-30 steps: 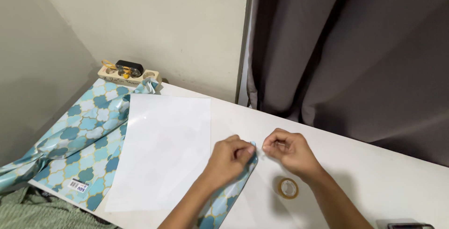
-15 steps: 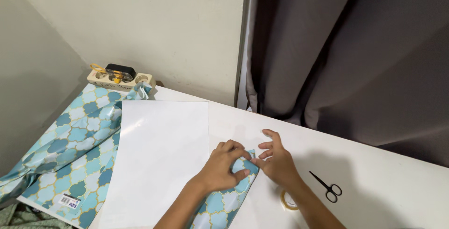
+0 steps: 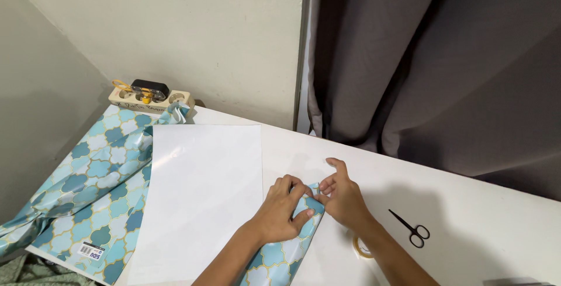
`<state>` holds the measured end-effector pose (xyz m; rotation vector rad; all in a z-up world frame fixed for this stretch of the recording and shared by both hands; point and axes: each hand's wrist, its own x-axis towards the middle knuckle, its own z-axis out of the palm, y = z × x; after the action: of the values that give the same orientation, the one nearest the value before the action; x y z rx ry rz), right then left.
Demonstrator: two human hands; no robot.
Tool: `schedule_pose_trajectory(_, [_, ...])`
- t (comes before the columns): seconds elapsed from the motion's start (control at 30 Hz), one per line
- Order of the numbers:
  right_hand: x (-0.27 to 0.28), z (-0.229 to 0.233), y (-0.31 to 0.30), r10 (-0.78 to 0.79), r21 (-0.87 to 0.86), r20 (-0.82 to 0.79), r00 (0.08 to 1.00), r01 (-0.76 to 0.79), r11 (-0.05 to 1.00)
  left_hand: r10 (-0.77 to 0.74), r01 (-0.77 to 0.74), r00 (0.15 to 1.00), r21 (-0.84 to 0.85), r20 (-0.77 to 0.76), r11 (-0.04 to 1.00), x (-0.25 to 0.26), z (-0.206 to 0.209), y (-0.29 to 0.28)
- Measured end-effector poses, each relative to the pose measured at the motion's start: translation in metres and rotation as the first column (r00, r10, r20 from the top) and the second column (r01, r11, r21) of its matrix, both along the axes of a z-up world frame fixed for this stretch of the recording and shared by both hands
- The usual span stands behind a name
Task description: The person folds a sheet of patterned wrapping paper into a cylindrical shape, pleats the top edge, and secures it with tape to form a decorative paper flower. They then place a small camera into a separate piece of wrapping paper and fold it closed.
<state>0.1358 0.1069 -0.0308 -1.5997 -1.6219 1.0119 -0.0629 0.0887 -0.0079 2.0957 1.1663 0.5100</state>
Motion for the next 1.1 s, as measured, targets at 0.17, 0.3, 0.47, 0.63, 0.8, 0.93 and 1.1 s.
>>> schedule_pose_trajectory(0.17, [0.002,0.013,0.005,0.049,-0.136,-0.177,0.983,-0.074,0.988,0.037,-0.040,0.994,0.026,0.099,0.999,0.002,-0.007,-0.003])
schedule_pose_trajectory(0.3, [-0.004,0.029,0.015,0.041,-0.235,-0.195,0.980,-0.087,0.968,0.278,-0.259,0.940,-0.118,0.200,0.959,0.012,-0.008,-0.014])
schedule_pose_trajectory(0.47, [-0.008,0.041,0.013,0.120,-0.244,-0.168,0.978,-0.160,0.956,0.457,-0.411,0.856,-0.217,0.241,0.885,0.018,-0.002,-0.027])
schedule_pose_trajectory(0.63, [-0.002,0.039,0.007,0.165,-0.241,-0.232,0.959,-0.221,0.945,0.394,-0.367,0.874,-0.146,0.283,0.919,0.015,-0.004,-0.028])
schedule_pose_trajectory(0.8, [0.019,0.041,0.019,0.229,-0.230,-0.352,0.907,-0.321,0.919,0.435,-0.359,0.802,-0.252,0.410,0.899,0.015,-0.008,-0.027])
schedule_pose_trajectory(0.93, [0.023,0.037,0.032,0.354,-0.246,-0.297,0.887,-0.429,0.869,0.441,-0.361,0.792,-0.259,0.421,0.896,0.015,-0.010,-0.027])
schedule_pose_trajectory(1.1, [0.010,0.030,0.038,0.387,-0.420,-0.288,0.876,-0.478,0.771,0.490,-0.343,0.758,-0.376,0.430,0.861,0.016,-0.007,-0.029])
